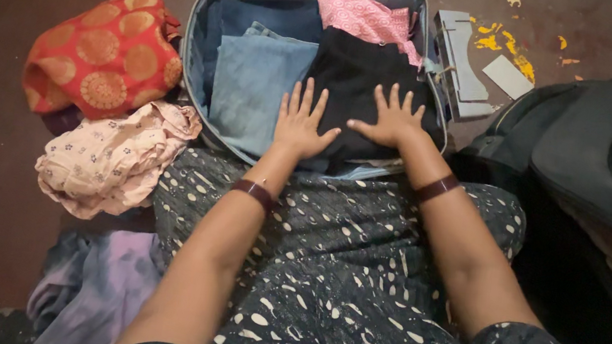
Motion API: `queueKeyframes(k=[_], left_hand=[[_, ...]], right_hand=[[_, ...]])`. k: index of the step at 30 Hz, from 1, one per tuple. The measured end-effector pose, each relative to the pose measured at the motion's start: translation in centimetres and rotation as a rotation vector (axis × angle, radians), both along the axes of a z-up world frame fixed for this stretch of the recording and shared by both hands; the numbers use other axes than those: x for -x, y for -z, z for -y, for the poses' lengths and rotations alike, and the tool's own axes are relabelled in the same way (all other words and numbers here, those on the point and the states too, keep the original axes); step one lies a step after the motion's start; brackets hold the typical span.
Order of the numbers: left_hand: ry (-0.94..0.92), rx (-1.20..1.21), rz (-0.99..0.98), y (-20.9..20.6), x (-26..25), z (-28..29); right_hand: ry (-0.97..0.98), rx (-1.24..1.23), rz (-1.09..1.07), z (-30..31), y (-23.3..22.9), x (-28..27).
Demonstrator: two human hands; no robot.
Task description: The person sits on the floor and removes various articles of clothing, including folded shirts, jeans, and colorful fabrics, from a small black backpack and a larger blue suitcase, placing them onto the floor nearby.
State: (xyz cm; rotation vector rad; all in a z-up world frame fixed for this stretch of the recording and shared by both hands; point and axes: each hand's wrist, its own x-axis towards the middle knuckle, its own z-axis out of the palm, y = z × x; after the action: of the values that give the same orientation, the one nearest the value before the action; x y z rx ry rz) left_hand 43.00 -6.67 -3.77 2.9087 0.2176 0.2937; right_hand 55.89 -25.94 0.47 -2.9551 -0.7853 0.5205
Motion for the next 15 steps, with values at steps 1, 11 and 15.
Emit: queueKeyframes(k=[1,11,15], left_hand=[[0.003,0.018,0.004,0.3,0.6,0.2],[-0.313,0.246,-0.079,-4.5,7.0,4.3],[-0.282,0.341,-0.091,-4.7,5.9,2.7]], right_hand=[[-0.037,0.031,-0.01,0.3,-0.7,1.0],[-0.302,0.025,0.09,-1.0,-2.7,9.9],[-0.249,-0.058,0.202,-2.2,-1.4,11.1]])
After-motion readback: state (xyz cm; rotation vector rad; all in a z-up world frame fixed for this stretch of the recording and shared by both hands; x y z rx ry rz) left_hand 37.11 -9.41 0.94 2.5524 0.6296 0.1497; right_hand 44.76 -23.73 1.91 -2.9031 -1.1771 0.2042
